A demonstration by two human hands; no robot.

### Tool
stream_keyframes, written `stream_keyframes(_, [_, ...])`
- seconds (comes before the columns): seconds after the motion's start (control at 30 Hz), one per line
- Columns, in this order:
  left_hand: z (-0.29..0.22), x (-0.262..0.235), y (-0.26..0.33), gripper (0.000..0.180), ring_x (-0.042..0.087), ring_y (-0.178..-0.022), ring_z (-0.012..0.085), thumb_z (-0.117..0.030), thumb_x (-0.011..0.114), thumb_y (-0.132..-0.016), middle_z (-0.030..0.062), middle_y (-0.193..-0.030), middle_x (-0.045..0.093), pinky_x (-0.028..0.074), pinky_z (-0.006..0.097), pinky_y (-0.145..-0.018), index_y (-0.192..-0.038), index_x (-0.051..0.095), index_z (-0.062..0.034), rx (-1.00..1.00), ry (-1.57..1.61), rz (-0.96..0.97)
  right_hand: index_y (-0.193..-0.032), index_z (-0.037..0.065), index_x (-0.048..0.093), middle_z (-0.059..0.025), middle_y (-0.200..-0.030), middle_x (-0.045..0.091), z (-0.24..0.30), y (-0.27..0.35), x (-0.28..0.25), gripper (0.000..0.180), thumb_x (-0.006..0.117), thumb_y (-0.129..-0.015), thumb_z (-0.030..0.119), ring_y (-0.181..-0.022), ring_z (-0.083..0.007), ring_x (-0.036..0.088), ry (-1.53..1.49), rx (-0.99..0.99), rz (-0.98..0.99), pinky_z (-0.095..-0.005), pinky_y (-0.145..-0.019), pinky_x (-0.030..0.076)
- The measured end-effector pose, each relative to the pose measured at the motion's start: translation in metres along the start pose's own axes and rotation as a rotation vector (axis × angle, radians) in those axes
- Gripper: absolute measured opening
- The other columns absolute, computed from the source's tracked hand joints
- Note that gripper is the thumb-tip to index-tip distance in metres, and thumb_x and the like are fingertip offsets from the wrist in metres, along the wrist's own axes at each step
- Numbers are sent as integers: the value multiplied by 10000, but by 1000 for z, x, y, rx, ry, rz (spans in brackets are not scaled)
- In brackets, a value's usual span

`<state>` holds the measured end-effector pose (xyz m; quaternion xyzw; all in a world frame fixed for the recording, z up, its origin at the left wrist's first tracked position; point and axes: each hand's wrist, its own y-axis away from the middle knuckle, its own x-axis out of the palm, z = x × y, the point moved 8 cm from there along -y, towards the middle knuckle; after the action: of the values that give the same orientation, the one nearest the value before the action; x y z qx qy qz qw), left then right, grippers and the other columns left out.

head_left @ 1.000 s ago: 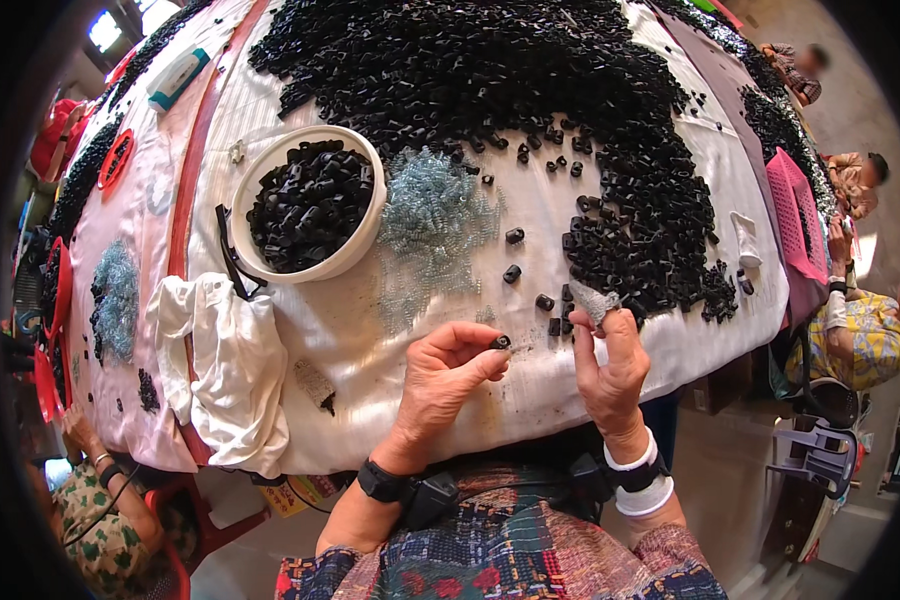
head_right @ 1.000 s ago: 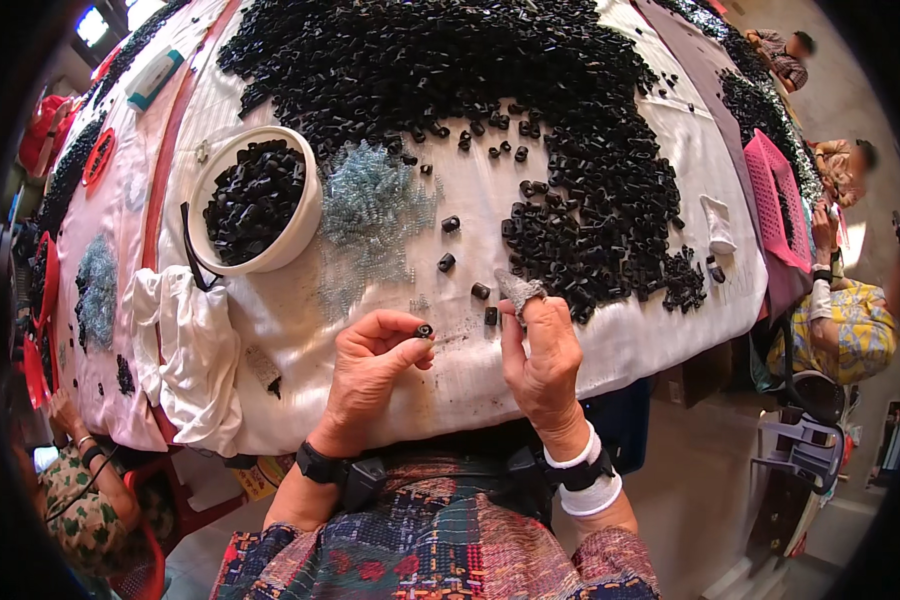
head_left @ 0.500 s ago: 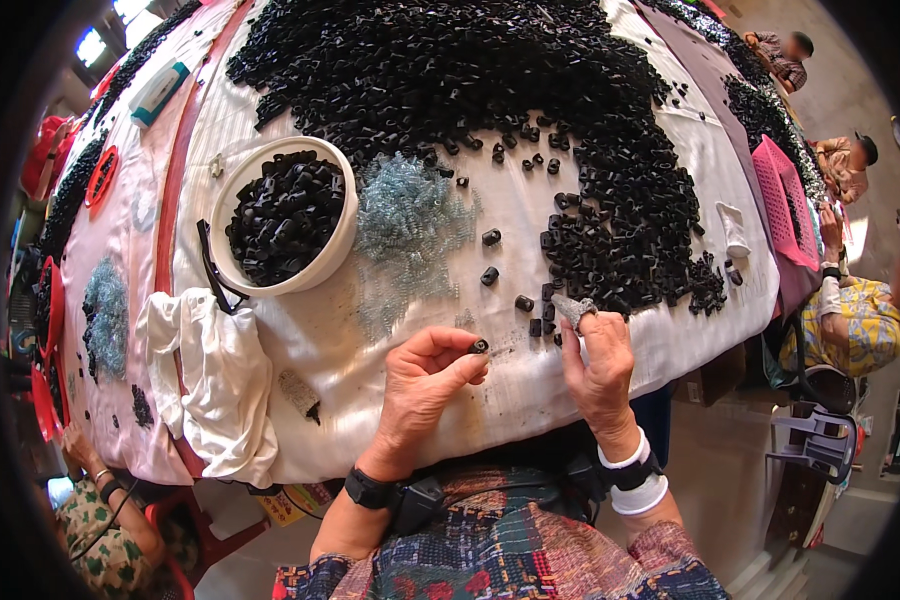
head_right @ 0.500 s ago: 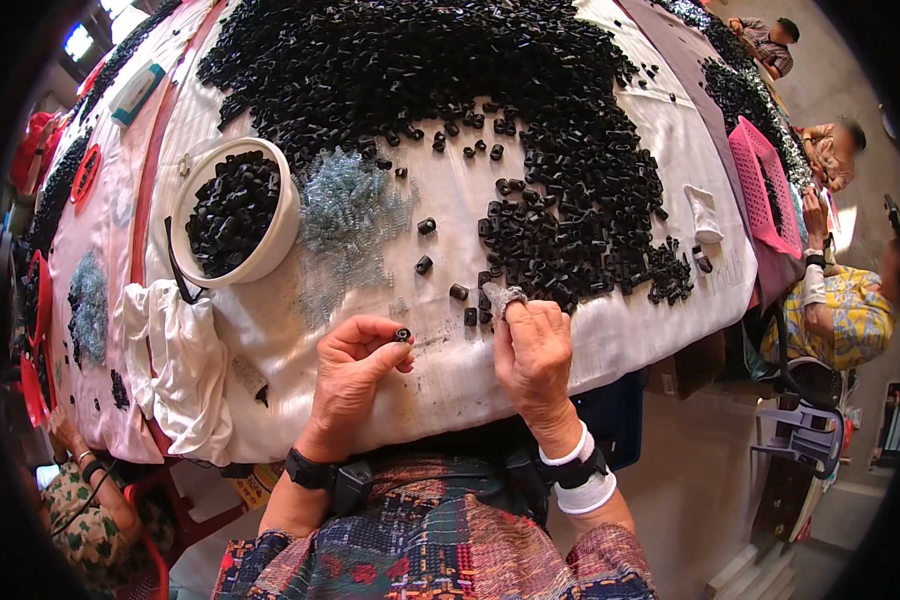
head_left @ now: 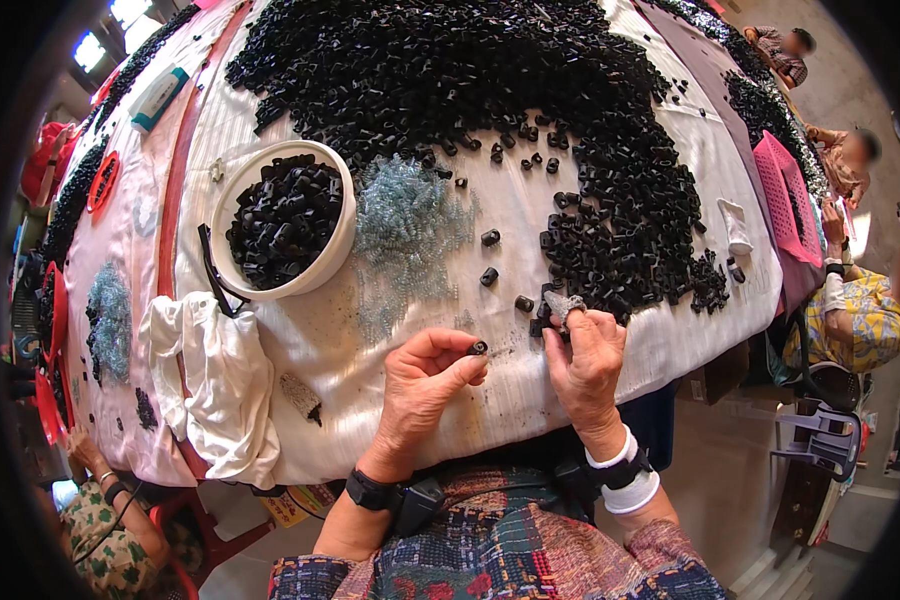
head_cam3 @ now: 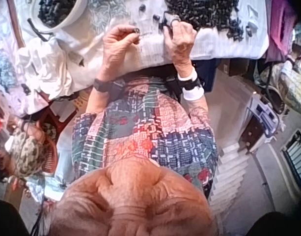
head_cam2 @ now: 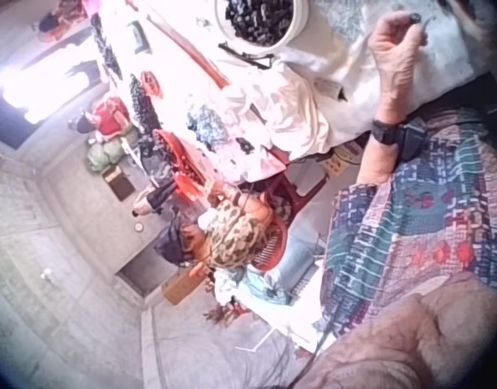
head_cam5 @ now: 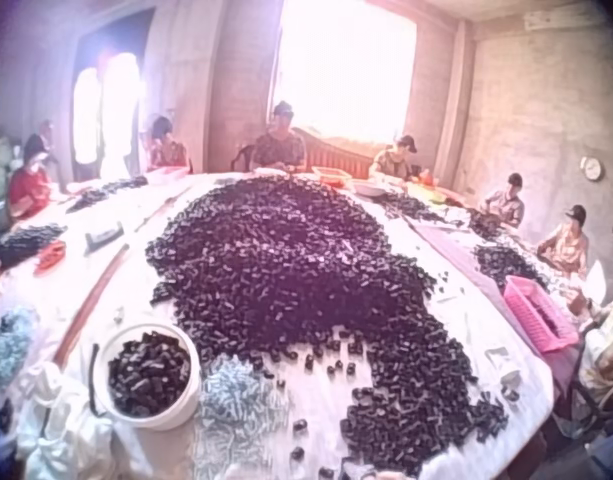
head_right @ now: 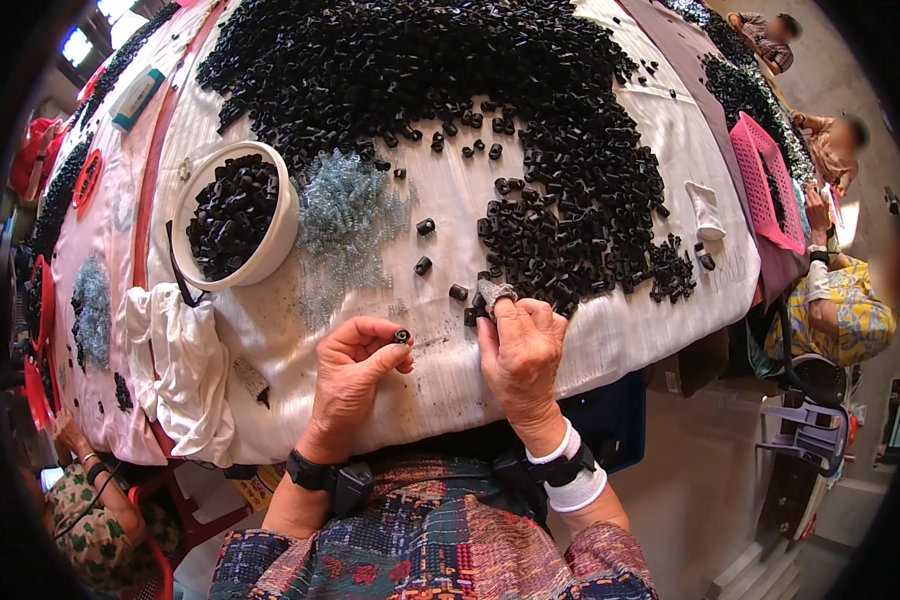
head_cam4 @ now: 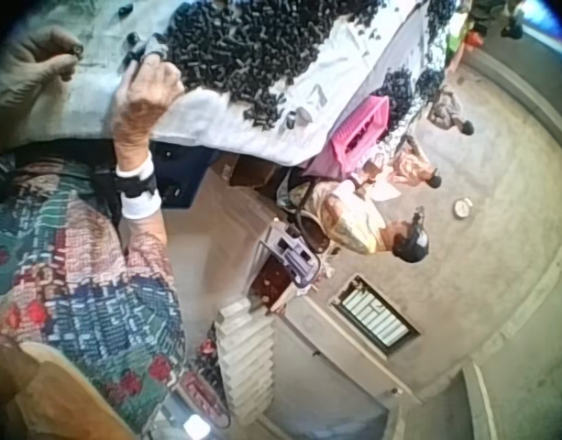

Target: The recorder is sitting at a large table in a factory setting, sorting and assembling small black components with their hands.

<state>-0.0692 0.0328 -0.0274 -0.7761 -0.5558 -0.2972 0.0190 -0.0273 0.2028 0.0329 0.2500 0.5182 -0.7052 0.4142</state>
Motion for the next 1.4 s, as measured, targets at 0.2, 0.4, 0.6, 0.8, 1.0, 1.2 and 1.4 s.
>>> stream_keyframes(0.2, [-1, -1, 0, 169, 629, -716, 119, 10, 665, -802, 68, -855, 666, 527, 255, -685, -960, 605, 4, 16, 4, 5, -969, 20, 569, -110, -833, 579, 3, 2, 9, 383, 707, -614, -25, -816, -281, 556, -48, -16, 14, -382, -746, 401])
stream_keyframes(0.4, [-1, 2, 1, 160, 631, -725, 110, 8, 662, -809, 63, -845, 665, 526, 244, -675, -959, 608, 6, 14, -9, 12, -1002, -7, 564, -133, -847, 582, 7, 2, -2, 392, 669, -638, -103, -761, -311, 563, -236, -32, -72, -394, -681, 456])
stream_keyframes(0.6, [-1, 12, 4, 182, 620, -747, 82, -42, 678, -825, 44, -850, 661, 514, 210, -658, -992, 615, -5, 6, -29, 77, -1032, -1, 580, -103, -893, 645, 20, -6, -7, 336, 663, -725, -109, -754, -184, 635, -645, 203, 15, -274, -703, 497])
stream_keyframes(0.8, [1, 12, 4, 185, 620, -745, 79, -57, 678, -831, 43, -852, 666, 509, 206, -649, -997, 616, -7, -7, -35, 72, -1103, 2, 567, -64, -954, 648, 29, -4, 6, 356, 641, -772, -107, -871, -105, 595, -815, 227, 72, -221, -750, 467])
stream_keyframes(1.0, [1, 12, 3, 185, 619, -733, 75, -57, 680, -829, 40, -848, 667, 508, 198, -644, -995, 618, -6, -10, -30, 71, -1024, 19, 623, -91, -872, 657, 33, -6, 3, 317, 664, -733, -100, -762, -194, 640, -690, 209, 42, -281, -695, 500])
stream_keyframes(1.2, [0, 12, 3, 182, 617, -714, 70, -57, 684, -827, 39, -840, 666, 507, 194, -621, -989, 620, -4, -17, -41, 49, -1007, 20, 623, -103, -861, 653, 37, -7, 1, 299, 667, -735, -96, -745, -209, 644, -633, 178, 51, -284, -670, 502])
stream_keyframes(1.4, [0, 12, 4, 174, 609, -690, 64, -61, 688, -824, 38, -813, 664, 502, 189, -611, -975, 626, -2, -22, -52, 50, -983, 20, 629, -104, -846, 653, 35, -6, 3, 277, 671, -734, -94, -733, -206, 642, -645, 193, 34, -284, -672, 502])
